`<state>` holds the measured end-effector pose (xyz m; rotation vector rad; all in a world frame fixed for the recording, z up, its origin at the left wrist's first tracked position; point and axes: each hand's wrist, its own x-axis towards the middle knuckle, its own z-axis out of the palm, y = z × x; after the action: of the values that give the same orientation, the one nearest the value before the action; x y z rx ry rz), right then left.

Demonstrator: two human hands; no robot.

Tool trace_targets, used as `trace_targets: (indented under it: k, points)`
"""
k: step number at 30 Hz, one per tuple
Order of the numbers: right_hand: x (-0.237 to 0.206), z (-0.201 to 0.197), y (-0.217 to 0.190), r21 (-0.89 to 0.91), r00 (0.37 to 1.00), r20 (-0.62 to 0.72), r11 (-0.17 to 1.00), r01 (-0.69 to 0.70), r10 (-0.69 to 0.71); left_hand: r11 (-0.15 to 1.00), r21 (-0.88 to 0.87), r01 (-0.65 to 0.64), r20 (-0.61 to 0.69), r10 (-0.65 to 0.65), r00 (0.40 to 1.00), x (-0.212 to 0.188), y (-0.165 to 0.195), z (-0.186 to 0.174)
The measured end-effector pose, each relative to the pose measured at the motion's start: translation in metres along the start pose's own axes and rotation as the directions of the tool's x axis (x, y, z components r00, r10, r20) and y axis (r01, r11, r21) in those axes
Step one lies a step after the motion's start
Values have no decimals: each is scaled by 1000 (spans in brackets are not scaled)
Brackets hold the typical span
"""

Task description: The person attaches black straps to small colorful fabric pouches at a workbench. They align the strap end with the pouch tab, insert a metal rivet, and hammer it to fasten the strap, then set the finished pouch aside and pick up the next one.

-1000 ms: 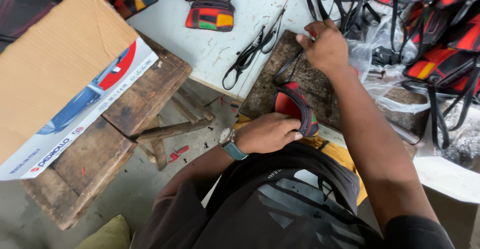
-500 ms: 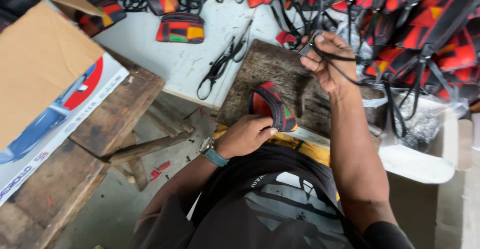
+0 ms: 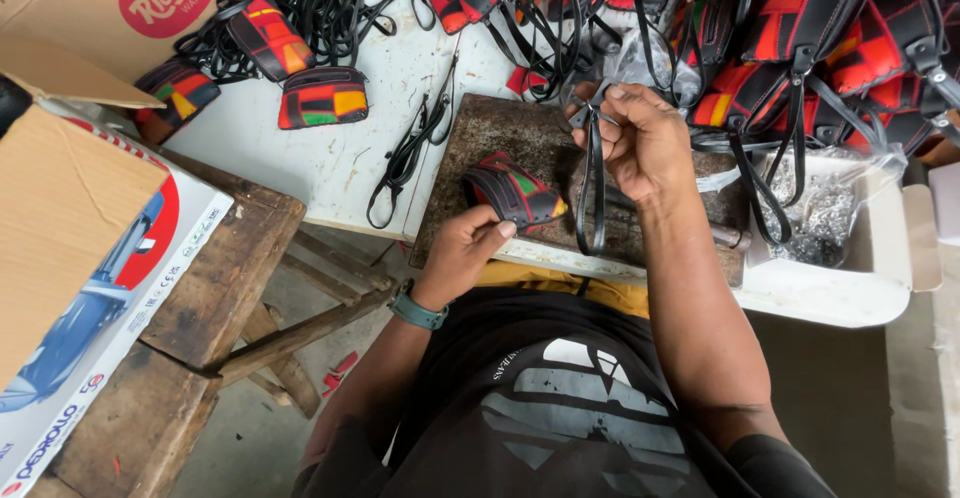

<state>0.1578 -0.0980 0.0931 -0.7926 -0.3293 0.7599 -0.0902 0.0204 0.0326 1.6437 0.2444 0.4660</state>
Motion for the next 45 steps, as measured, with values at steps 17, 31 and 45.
trace_targets:
  k: [17,31,45]
  points:
    - [-6,2,-10,179,992,-67,979,-95,109,983,-181,11,-75,-25,997,14,-23,-8]
    - [-22,16,-13,59,992,-127,998,34,-26,803,-595,-29,-71,-16,997,37,-32,-11]
    - [-93,17,2,-534,951,98,791,298,-293,927,-324,-188,-90,168,982,63,6,18]
